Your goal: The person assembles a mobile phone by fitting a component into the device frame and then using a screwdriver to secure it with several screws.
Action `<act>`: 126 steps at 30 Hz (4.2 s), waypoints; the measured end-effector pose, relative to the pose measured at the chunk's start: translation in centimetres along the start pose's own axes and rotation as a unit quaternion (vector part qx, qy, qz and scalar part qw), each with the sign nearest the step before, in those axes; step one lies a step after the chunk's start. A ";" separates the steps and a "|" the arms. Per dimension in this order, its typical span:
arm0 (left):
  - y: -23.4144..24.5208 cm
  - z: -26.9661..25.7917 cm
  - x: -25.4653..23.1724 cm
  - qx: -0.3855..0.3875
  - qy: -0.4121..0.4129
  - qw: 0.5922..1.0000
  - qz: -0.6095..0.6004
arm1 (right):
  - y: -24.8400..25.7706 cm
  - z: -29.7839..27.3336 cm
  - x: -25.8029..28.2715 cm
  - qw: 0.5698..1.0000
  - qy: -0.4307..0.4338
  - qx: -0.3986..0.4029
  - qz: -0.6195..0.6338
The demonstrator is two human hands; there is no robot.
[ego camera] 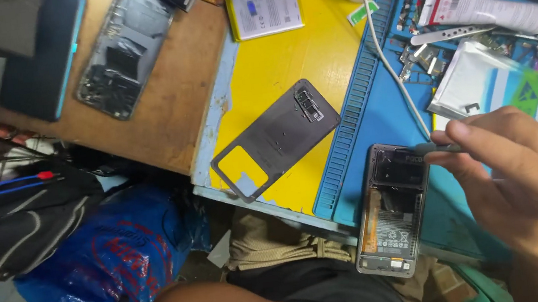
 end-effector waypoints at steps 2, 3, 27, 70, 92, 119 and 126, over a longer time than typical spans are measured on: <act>-0.3 0.2 -0.2 0.018 0.001 0.999 0.038 | 0.0 0.6 0.8 1.000 0.003 0.016 0.022; -0.7 0.3 -0.2 0.038 0.004 0.997 0.064 | -0.3 0.7 1.2 0.998 -0.004 0.039 0.045; 7.4 -4.5 -5.8 -0.529 -0.048 0.576 0.622 | 7.7 -0.7 -8.8 0.966 -0.144 0.035 -0.211; 1.0 0.4 3.9 -0.124 -0.073 0.728 0.671 | -6.3 -20.5 5.4 0.903 -0.282 -0.030 0.323; 2.1 -0.2 1.8 -0.191 -0.143 0.718 0.653 | -7.9 -19.9 4.8 0.862 -0.278 -0.046 0.421; 7.3 -0.3 2.0 -0.237 0.107 0.875 0.408 | -7.7 -19.6 2.3 0.819 -0.462 0.041 0.338; 7.2 -0.2 1.4 -0.275 0.062 0.864 0.417 | -7.9 -19.9 2.1 0.809 -0.464 0.016 0.361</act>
Point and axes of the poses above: each hand's wrist, its own z-axis towards the middle knuckle, its own y-axis out of the back of the hand, x = y × z, the point moved 10 cm from there along z, towards the middle knuckle, and after that the axes turned 1 degree about z, right-handed, at the moved point
